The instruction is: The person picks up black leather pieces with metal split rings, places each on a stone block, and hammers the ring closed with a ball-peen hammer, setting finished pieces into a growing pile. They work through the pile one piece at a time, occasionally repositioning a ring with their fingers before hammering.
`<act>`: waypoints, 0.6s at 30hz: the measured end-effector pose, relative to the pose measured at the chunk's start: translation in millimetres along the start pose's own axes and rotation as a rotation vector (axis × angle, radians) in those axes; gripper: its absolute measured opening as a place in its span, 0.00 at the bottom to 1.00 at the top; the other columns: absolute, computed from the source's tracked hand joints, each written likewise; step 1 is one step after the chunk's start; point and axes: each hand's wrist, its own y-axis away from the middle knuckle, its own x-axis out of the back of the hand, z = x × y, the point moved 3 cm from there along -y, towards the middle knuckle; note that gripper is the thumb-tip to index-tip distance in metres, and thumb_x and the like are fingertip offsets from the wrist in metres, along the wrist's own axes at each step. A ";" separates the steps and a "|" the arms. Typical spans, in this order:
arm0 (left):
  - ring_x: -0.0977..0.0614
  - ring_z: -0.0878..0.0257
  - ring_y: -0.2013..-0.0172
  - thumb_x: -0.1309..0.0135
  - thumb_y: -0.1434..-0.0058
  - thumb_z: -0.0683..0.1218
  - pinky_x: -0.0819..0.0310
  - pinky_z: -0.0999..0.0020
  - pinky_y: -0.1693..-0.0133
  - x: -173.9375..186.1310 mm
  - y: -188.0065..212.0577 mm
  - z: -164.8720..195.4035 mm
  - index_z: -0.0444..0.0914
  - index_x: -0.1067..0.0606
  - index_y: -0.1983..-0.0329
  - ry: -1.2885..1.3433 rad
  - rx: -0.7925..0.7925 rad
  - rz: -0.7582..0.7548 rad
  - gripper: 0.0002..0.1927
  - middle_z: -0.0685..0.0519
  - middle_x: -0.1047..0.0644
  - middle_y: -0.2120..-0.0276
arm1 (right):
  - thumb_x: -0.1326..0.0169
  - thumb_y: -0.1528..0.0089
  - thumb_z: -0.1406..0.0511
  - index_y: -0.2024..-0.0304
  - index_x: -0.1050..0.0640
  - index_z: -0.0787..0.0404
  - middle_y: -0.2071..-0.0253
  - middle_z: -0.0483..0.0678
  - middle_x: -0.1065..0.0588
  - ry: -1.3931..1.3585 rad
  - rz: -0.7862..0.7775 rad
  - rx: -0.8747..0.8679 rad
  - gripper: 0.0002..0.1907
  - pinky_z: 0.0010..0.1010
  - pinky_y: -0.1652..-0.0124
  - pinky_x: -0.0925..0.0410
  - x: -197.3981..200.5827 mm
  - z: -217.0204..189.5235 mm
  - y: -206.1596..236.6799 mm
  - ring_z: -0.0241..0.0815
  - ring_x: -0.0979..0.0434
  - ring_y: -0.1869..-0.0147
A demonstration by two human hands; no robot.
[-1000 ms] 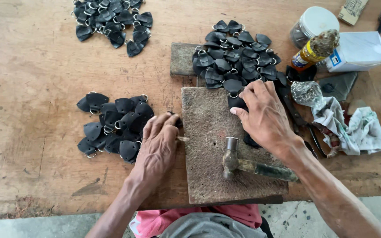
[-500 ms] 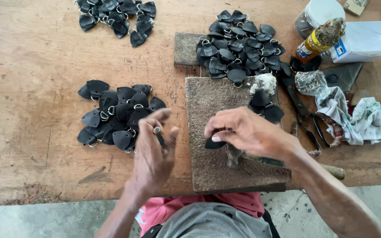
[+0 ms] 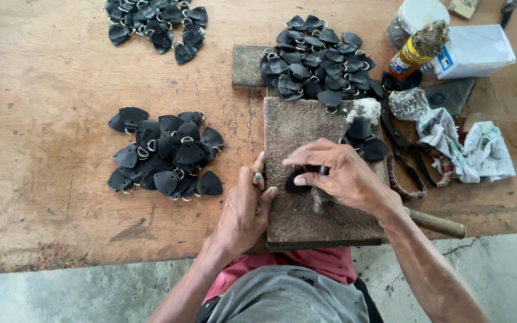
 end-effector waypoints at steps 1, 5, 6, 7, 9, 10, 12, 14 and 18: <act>0.25 0.51 0.66 0.44 0.35 0.39 0.27 0.60 0.62 -0.7 -0.4 -0.7 0.30 0.44 0.27 0.005 0.009 -0.007 0.35 0.45 0.31 0.66 | 0.42 0.39 0.57 0.44 0.20 0.57 0.42 0.50 0.24 0.075 0.055 0.088 0.22 0.41 0.41 0.33 2.2 -1.7 7.0 0.46 0.27 0.37; 0.25 0.51 0.67 0.44 0.35 0.39 0.28 0.60 0.62 -3.0 0.2 -2.1 0.30 0.44 0.27 -0.034 0.016 0.006 0.36 0.46 0.31 0.67 | 0.47 0.40 0.46 0.35 0.29 0.53 0.33 0.54 0.32 0.310 0.137 -0.182 0.35 0.53 0.36 0.39 13.6 7.3 58.5 0.52 0.37 0.27; 0.25 0.51 0.66 0.44 0.35 0.39 0.28 0.60 0.61 -3.0 0.1 -1.7 0.30 0.44 0.27 -0.032 -0.004 0.016 0.35 0.46 0.32 0.66 | 0.47 0.44 0.42 0.36 0.29 0.51 0.33 0.55 0.33 0.337 0.155 -0.332 0.38 0.54 0.36 0.39 15.8 11.3 75.9 0.52 0.38 0.27; 0.25 0.51 0.66 0.43 0.35 0.39 0.27 0.60 0.61 -2.8 -0.2 -1.0 0.29 0.43 0.28 -0.031 -0.026 0.025 0.35 0.46 0.32 0.66 | 0.47 0.48 0.39 0.36 0.30 0.49 0.33 0.55 0.35 0.363 0.175 -0.482 0.41 0.55 0.37 0.40 18.0 15.7 92.5 0.53 0.39 0.27; 0.25 0.51 0.65 0.43 0.35 0.39 0.27 0.60 0.60 -2.1 -0.1 0.4 0.28 0.42 0.29 -0.033 -0.048 0.040 0.34 0.46 0.32 0.66 | 0.45 0.54 0.36 0.36 0.32 0.51 0.38 0.53 0.34 0.499 0.193 -0.552 0.49 0.55 0.33 0.41 16.9 18.2 118.8 0.53 0.38 0.31; 0.25 0.52 0.66 0.42 0.35 0.39 0.27 0.60 0.60 -1.4 -0.8 0.9 0.28 0.42 0.30 -0.036 -0.055 0.049 0.33 0.46 0.32 0.65 | 0.44 0.57 0.35 0.37 0.33 0.52 0.41 0.53 0.33 0.567 0.205 -0.585 0.52 0.55 0.31 0.42 18.1 21.5 126.5 0.54 0.37 0.33; 0.25 0.52 0.66 0.42 0.36 0.39 0.27 0.60 0.60 -0.9 -1.7 1.3 0.28 0.41 0.31 -0.034 -0.040 0.045 0.33 0.46 0.32 0.66 | 0.40 0.59 0.36 0.35 0.33 0.54 0.38 0.54 0.34 0.584 0.154 -0.527 0.55 0.59 0.35 0.42 17.4 25.1 134.4 0.57 0.37 0.31; 0.25 0.53 0.66 0.42 0.37 0.38 0.27 0.60 0.60 -1.0 -2.5 0.3 0.27 0.41 0.33 -0.028 -0.001 0.019 0.32 0.46 0.33 0.66 | 0.36 0.59 0.38 0.33 0.33 0.53 0.35 0.54 0.33 0.504 0.113 -0.573 0.56 0.59 0.37 0.40 17.0 29.4 137.5 0.57 0.36 0.31; 0.23 0.47 0.57 0.43 0.35 0.37 0.25 0.60 0.55 -1.7 -3.1 -1.8 0.29 0.41 0.41 0.003 0.028 0.009 0.25 0.38 0.30 0.55 | 0.33 0.57 0.41 0.30 0.33 0.50 0.34 0.51 0.31 0.251 0.108 -0.731 0.56 0.52 0.44 0.29 18.5 31.8 137.7 0.55 0.24 0.45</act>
